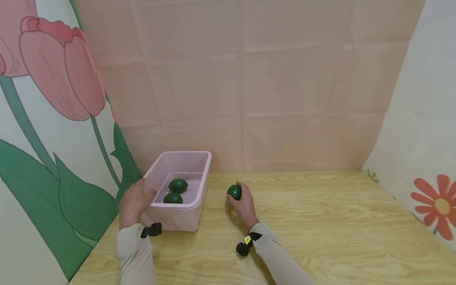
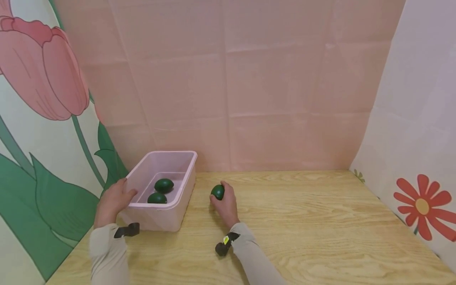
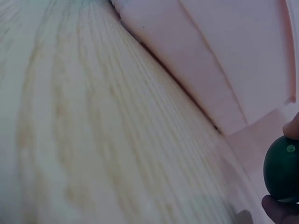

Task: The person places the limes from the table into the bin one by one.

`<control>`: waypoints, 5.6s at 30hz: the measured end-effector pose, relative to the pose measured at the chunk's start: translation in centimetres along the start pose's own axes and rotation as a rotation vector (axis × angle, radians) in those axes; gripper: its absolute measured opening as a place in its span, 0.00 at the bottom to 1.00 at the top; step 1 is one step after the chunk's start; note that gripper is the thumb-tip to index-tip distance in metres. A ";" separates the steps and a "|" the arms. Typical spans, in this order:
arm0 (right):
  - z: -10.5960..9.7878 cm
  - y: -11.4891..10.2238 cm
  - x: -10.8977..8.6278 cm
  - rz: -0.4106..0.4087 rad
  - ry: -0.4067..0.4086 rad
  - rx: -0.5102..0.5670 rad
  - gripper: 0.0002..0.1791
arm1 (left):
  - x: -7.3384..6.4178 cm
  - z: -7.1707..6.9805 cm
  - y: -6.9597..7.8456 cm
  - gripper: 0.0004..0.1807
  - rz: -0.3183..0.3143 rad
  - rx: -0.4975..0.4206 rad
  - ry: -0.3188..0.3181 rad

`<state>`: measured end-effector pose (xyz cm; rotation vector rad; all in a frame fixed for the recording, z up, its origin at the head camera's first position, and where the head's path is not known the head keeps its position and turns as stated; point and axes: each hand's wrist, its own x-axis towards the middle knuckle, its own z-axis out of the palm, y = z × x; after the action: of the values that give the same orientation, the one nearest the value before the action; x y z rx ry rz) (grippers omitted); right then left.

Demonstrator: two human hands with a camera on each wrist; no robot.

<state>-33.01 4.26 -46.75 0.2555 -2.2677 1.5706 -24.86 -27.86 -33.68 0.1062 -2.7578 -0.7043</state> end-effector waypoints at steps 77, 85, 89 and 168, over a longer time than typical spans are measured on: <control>0.3 -0.8 -0.1 -0.120 0.042 0.088 0.35 | 0.2 0.0 -0.1 0.28 -0.021 -0.034 -0.021; 0.2 -1.1 0.0 -0.105 0.040 0.093 0.35 | 0.3 -0.1 -0.1 0.28 -0.025 -0.032 -0.019; 0.1 -1.2 0.0 -0.106 0.044 0.096 0.35 | 0.3 -0.1 -0.1 0.28 -0.020 -0.028 -0.020; -0.2 -2.0 -0.5 -0.098 0.080 0.190 0.33 | -0.2 -0.1 0.0 0.28 -0.012 -0.017 -0.017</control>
<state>-31.80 3.70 -45.12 0.3413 -2.0169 1.7142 -24.68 -27.92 -33.65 0.1143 -2.7694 -0.7355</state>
